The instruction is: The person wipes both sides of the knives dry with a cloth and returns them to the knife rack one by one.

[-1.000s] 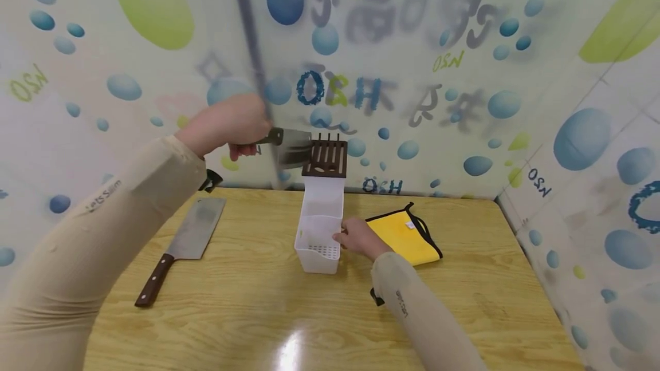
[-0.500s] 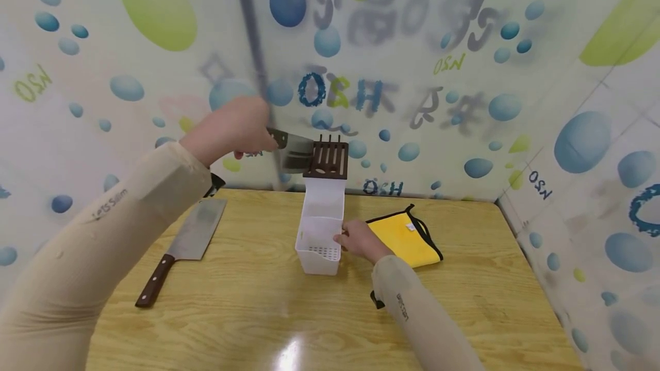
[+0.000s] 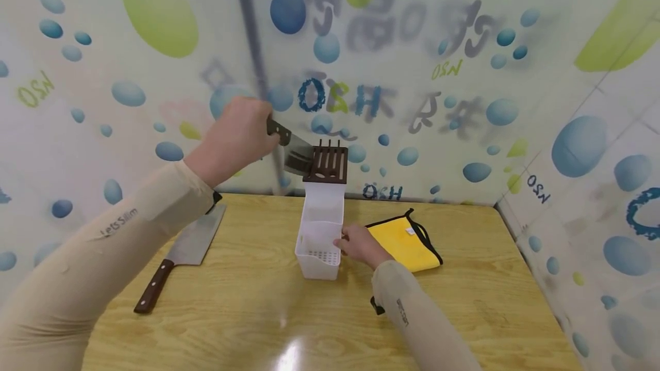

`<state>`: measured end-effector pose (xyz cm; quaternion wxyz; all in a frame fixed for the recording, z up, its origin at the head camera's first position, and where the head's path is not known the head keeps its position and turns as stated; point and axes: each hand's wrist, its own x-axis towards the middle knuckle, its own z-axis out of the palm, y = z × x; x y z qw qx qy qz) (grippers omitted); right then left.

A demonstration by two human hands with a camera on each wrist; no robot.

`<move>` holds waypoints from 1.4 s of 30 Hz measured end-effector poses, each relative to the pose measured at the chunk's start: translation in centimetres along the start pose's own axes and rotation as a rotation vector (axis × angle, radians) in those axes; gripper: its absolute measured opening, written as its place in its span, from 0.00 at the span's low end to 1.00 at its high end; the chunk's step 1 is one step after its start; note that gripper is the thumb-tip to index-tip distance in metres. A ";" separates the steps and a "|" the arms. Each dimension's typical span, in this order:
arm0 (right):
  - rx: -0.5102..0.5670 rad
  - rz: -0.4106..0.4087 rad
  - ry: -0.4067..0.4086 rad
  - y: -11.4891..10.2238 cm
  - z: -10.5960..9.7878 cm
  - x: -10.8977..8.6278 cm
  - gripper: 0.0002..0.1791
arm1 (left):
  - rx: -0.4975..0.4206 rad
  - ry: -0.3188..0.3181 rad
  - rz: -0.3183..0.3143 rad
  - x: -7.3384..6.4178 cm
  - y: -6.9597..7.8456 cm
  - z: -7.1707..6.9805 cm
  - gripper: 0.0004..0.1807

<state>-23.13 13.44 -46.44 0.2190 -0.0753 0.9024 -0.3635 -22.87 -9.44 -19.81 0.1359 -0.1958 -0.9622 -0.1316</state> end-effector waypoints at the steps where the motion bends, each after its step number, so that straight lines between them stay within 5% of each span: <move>1: 0.003 0.000 0.000 0.1 0.0 -0.1 0.16 | 0.001 0.017 0.010 0.0 -0.1 0.1 0.20; 13: 0.030 -0.013 0.013 0.2 0.1 -0.4 0.19 | -0.047 0.188 0.149 0.4 -1.0 1.2 0.09; 33: -0.012 -0.019 0.052 0.5 0.4 -0.1 0.15 | -0.169 0.303 0.163 2.3 -3.1 3.1 0.17; 42: 0.061 -0.015 0.048 0.9 0.6 0.0 0.17 | -0.190 0.341 0.178 3.0 -3.4 4.2 0.15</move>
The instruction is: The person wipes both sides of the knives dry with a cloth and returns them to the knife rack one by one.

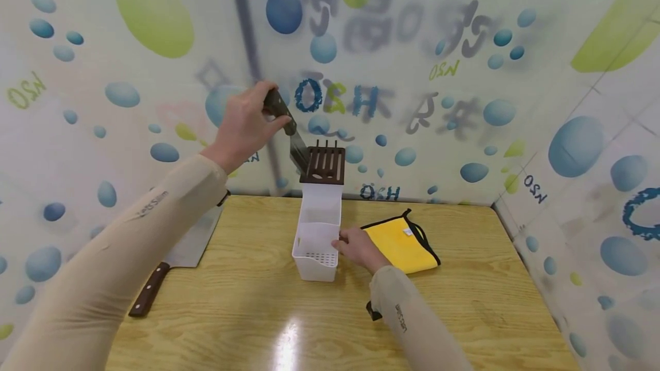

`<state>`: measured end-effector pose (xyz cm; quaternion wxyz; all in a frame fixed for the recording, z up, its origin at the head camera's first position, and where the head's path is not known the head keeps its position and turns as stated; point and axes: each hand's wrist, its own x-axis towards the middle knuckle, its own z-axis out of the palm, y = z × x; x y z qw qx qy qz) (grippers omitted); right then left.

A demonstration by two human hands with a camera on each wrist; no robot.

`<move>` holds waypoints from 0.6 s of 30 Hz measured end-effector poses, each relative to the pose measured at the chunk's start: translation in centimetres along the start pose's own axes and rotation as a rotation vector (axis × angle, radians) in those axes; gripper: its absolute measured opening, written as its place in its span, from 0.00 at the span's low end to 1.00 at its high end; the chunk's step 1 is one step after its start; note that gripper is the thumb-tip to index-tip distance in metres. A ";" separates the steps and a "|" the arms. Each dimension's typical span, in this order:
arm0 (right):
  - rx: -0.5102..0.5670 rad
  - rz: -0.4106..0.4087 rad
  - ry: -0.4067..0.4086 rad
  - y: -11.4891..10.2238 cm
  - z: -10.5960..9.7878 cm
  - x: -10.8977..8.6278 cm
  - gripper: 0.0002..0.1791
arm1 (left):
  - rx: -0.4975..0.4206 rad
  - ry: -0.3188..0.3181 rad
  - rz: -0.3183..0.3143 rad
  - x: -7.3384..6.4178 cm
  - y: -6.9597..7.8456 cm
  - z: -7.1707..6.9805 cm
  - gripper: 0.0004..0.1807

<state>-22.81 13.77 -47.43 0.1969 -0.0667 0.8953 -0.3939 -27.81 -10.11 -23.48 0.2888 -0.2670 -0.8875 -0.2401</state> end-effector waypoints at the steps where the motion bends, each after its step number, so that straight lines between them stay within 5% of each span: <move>1: 0.005 0.000 0.002 0.0 0.0 0.0 0.17 | -0.001 0.004 -0.002 0.1 -0.1 0.1 0.15; 18: -0.041 0.002 0.074 -1.2 -0.4 -0.7 0.24 | -0.018 -0.041 -0.034 0.2 -0.9 2.0 0.13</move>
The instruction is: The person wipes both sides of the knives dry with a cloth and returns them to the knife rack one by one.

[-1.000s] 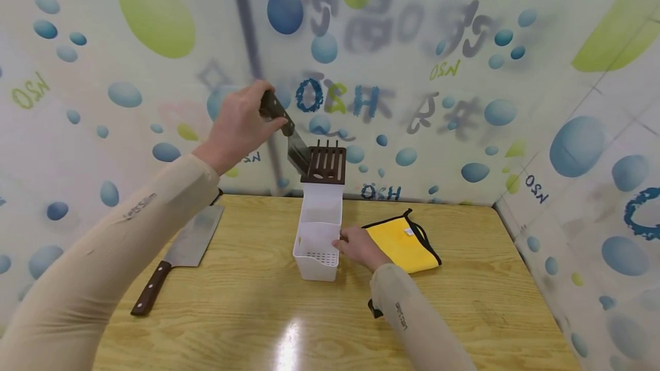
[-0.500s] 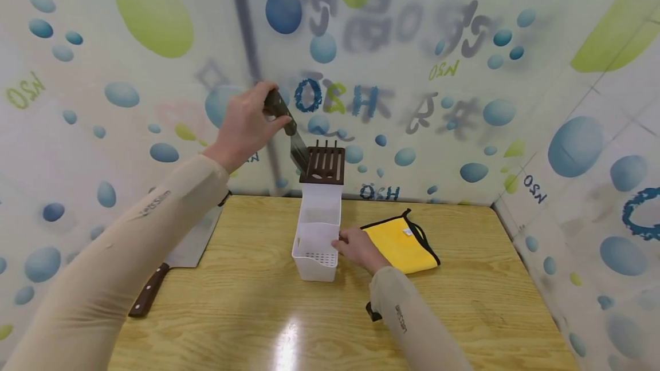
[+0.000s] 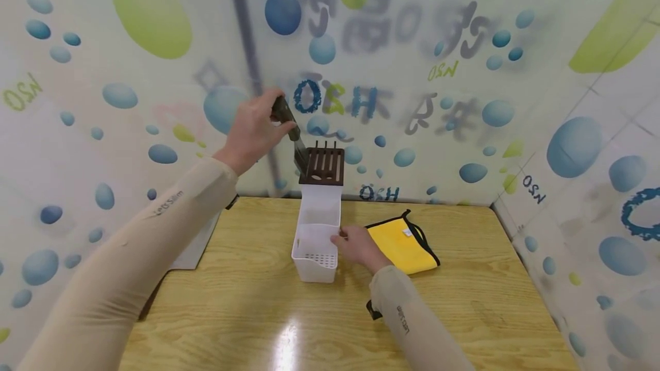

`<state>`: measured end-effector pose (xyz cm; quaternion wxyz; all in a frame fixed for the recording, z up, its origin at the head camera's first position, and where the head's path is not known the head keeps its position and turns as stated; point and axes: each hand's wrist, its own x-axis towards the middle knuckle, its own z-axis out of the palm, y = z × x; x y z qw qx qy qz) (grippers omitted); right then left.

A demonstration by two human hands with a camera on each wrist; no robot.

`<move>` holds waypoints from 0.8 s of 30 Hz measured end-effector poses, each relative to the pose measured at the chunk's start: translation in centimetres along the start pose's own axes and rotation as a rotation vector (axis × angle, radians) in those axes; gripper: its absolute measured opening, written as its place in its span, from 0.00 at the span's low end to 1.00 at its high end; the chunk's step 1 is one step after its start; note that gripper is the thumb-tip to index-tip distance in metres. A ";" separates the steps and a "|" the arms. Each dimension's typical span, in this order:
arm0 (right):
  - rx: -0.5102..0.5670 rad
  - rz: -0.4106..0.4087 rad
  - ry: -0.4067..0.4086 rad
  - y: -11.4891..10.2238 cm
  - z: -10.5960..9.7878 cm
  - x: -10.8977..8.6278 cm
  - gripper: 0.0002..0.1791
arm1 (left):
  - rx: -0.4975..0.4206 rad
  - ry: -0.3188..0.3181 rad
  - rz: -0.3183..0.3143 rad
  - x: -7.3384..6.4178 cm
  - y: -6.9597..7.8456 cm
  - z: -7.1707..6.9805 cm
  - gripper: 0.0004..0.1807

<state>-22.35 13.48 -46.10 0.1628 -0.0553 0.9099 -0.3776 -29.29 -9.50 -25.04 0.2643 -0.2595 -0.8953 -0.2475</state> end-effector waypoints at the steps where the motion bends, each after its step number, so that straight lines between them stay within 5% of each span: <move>1: 0.014 0.007 0.008 -0.2 -0.1 0.0 0.25 | -0.002 -0.003 -0.002 0.0 0.0 0.1 0.13; 18: -0.007 -0.005 0.043 -1.5 -1.1 1.4 0.28 | -0.035 -0.045 -0.025 0.0 -0.1 1.0 0.15; 24: -0.025 0.003 0.054 -1.8 -1.1 1.6 0.25 | -0.016 -0.063 -0.033 0.1 -0.2 1.2 0.24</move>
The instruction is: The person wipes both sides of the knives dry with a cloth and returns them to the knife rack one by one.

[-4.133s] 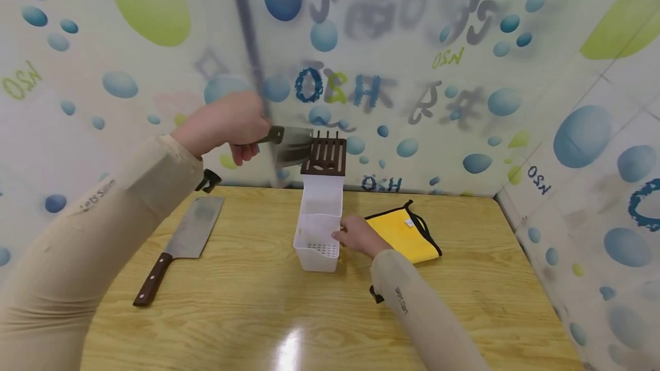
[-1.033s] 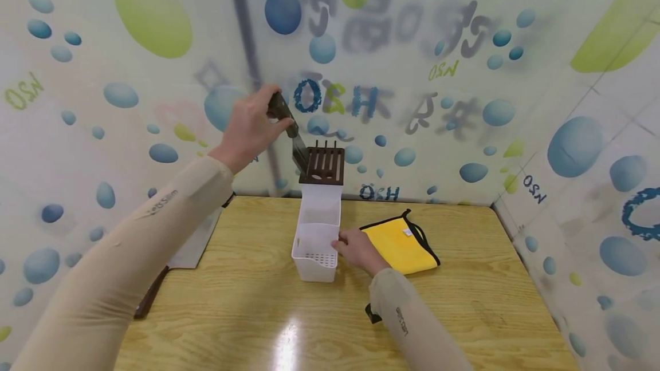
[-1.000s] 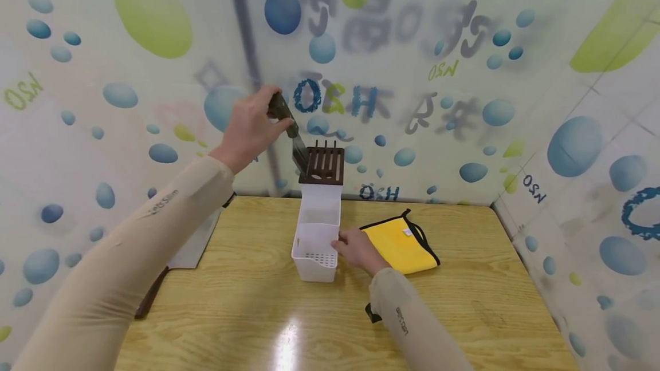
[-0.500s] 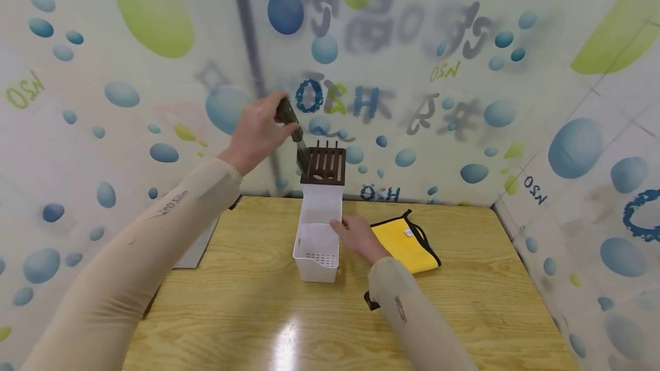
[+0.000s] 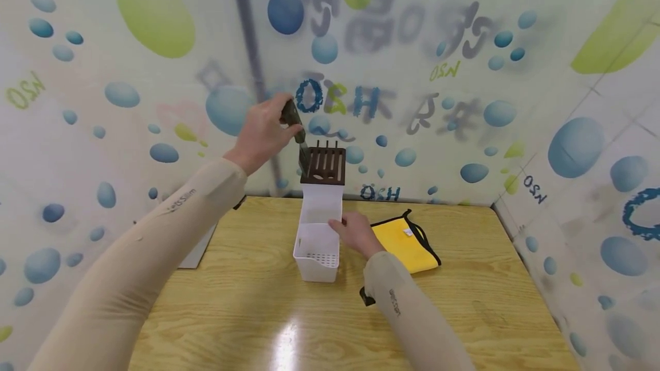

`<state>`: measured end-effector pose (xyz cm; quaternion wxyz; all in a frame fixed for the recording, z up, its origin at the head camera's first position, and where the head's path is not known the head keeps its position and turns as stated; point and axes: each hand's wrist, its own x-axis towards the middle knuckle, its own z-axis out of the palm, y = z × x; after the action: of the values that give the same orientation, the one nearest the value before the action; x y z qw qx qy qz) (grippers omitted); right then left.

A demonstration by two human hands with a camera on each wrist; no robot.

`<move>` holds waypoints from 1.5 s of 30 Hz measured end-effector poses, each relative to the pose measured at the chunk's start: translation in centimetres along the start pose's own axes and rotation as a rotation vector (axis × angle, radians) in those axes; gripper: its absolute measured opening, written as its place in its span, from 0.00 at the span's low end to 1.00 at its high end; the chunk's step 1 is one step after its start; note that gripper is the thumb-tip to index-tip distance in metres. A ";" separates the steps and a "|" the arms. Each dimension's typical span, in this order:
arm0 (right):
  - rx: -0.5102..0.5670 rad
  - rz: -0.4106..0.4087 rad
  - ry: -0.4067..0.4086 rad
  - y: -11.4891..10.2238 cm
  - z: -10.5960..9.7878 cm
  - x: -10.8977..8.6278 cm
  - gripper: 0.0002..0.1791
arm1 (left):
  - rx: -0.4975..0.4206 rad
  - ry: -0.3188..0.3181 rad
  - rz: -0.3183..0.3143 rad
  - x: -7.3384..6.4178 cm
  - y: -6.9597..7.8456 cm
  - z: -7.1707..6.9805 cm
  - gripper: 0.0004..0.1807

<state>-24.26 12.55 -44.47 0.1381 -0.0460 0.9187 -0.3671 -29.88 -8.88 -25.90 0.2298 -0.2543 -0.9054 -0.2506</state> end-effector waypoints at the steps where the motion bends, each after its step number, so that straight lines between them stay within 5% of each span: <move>1: 0.005 0.000 0.000 0.0 0.0 0.0 0.24 | 0.006 -0.003 -0.004 0.0 0.0 0.1 0.25; 13: 0.045 0.032 0.010 -0.2 -0.1 0.0 0.23 | 0.004 0.012 0.014 0.4 -0.6 1.2 0.25; 23: 0.064 0.041 0.002 -0.1 -0.1 -0.3 0.22 | -0.030 -0.051 -0.059 0.6 -1.1 2.1 0.35; 45: 0.066 0.027 0.014 0.2 0.3 -0.1 0.21 | -0.036 -0.043 -0.088 0.7 -2.2 4.5 0.36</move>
<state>-24.06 12.52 -44.83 0.1383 -0.0263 0.9076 -0.3955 -33.01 -7.67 -29.68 0.1945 -0.2234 -0.9158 -0.2711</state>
